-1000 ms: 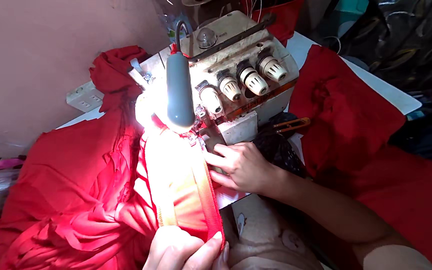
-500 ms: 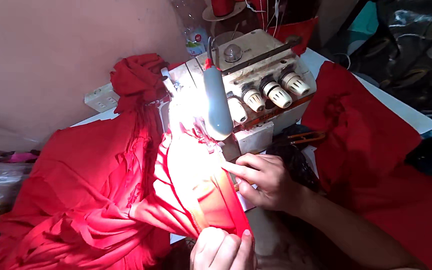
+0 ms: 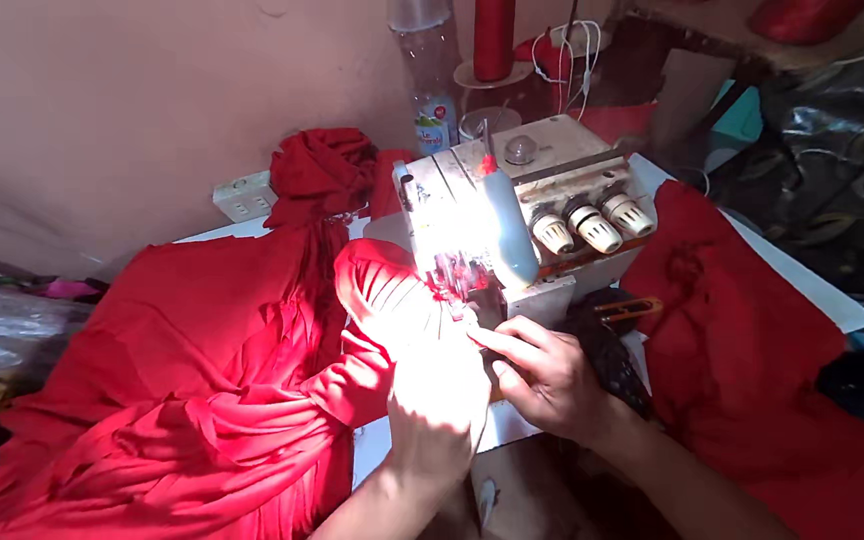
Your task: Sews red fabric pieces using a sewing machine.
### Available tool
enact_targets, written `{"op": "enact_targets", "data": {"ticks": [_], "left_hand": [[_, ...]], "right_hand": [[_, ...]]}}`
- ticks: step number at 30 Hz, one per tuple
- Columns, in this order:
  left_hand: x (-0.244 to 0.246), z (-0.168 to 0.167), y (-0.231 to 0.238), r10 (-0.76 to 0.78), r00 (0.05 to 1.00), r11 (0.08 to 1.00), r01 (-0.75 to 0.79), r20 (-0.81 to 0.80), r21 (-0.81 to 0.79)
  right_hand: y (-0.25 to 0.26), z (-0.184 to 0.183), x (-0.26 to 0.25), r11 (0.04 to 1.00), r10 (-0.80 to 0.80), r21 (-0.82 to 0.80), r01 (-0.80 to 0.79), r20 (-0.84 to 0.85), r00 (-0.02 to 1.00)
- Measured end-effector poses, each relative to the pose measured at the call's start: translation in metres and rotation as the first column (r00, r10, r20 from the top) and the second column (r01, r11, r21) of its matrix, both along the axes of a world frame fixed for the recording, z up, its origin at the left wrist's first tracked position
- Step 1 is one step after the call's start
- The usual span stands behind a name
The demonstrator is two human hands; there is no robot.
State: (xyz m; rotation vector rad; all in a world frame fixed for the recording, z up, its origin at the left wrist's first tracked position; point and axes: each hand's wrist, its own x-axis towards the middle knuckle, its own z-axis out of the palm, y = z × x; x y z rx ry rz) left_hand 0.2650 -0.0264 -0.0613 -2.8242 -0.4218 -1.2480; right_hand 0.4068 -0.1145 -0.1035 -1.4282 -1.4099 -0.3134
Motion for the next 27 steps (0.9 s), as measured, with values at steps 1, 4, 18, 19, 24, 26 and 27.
{"op": "enact_targets", "data": {"ticks": [1, 4, 18, 19, 24, 26, 27], "left_hand": [[0.002, 0.001, 0.005, 0.010, 1.000, 0.999, -0.009, 0.013, -0.043], [0.007, 0.010, 0.024, 0.030, 0.999, 0.974, -0.035, -0.024, -0.224], [-0.044, -0.023, -0.012, 0.172, 0.938, 0.902, -0.028, 0.300, -0.431], [-0.040, -0.033, -0.025, 0.147, 0.940, 0.906, -0.003, 0.307, -0.424], [-0.015, -0.057, -0.047, -0.020, 0.973, 0.925, 0.105, 0.231, -0.364], [-0.018, -0.053, -0.046, -0.027, 0.974, 0.940, 0.102, 0.224, -0.327], [-0.023, -0.050, -0.044, 0.015, 0.969, 0.952, 0.062, 0.247, -0.300]], "right_hand": [[-0.002, 0.000, -0.001, 1.000, -0.010, -0.010, 0.010, -0.007, 1.000], [-0.012, 0.001, -0.003, 0.999, -0.022, -0.026, 0.021, -0.034, 0.999], [-0.004, -0.001, -0.057, 0.993, 0.105, -0.002, -0.117, -0.427, 0.898], [-0.002, -0.003, -0.059, 0.989, 0.137, 0.014, -0.150, -0.501, 0.854], [0.001, -0.001, -0.042, 0.998, -0.042, 0.006, 0.057, -0.606, 0.794], [0.001, 0.000, -0.029, 0.983, -0.181, -0.093, 0.156, -0.563, 0.806], [0.000, 0.001, -0.027, 0.975, -0.223, -0.140, 0.174, -0.543, 0.810]]}}
